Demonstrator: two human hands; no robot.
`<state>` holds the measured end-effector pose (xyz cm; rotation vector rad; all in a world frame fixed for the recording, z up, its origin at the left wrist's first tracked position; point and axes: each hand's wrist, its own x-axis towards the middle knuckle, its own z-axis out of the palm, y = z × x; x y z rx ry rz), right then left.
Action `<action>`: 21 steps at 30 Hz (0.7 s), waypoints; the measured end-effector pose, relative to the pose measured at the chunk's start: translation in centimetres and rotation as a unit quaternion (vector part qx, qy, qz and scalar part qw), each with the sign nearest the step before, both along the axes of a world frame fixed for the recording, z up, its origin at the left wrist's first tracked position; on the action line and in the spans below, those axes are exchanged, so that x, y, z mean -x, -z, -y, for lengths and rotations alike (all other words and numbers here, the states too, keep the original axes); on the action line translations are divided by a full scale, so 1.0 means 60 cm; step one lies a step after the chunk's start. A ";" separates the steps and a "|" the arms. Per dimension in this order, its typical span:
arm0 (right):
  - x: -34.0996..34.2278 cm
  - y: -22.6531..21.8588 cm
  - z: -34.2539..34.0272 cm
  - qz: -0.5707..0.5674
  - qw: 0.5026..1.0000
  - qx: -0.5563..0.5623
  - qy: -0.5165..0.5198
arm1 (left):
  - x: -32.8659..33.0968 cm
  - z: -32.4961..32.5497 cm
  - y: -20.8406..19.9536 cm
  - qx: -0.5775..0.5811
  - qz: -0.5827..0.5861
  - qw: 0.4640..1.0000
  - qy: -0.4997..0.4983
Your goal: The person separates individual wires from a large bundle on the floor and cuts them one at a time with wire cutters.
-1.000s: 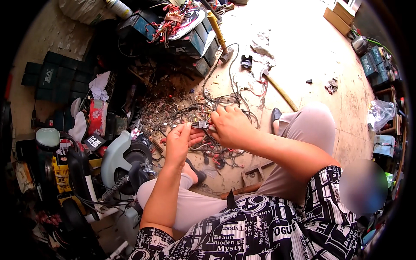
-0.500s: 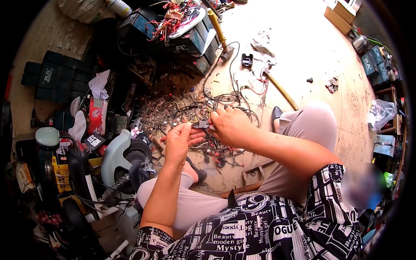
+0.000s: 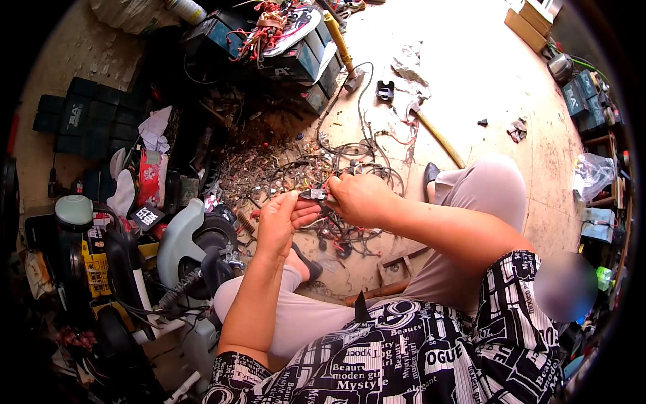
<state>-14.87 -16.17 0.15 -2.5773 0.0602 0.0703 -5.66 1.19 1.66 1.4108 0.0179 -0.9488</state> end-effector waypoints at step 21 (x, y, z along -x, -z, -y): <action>0.001 0.025 -0.003 -0.028 0.983 -0.154 0.097 | 0.030 0.023 0.032 -0.011 0.143 0.987 0.074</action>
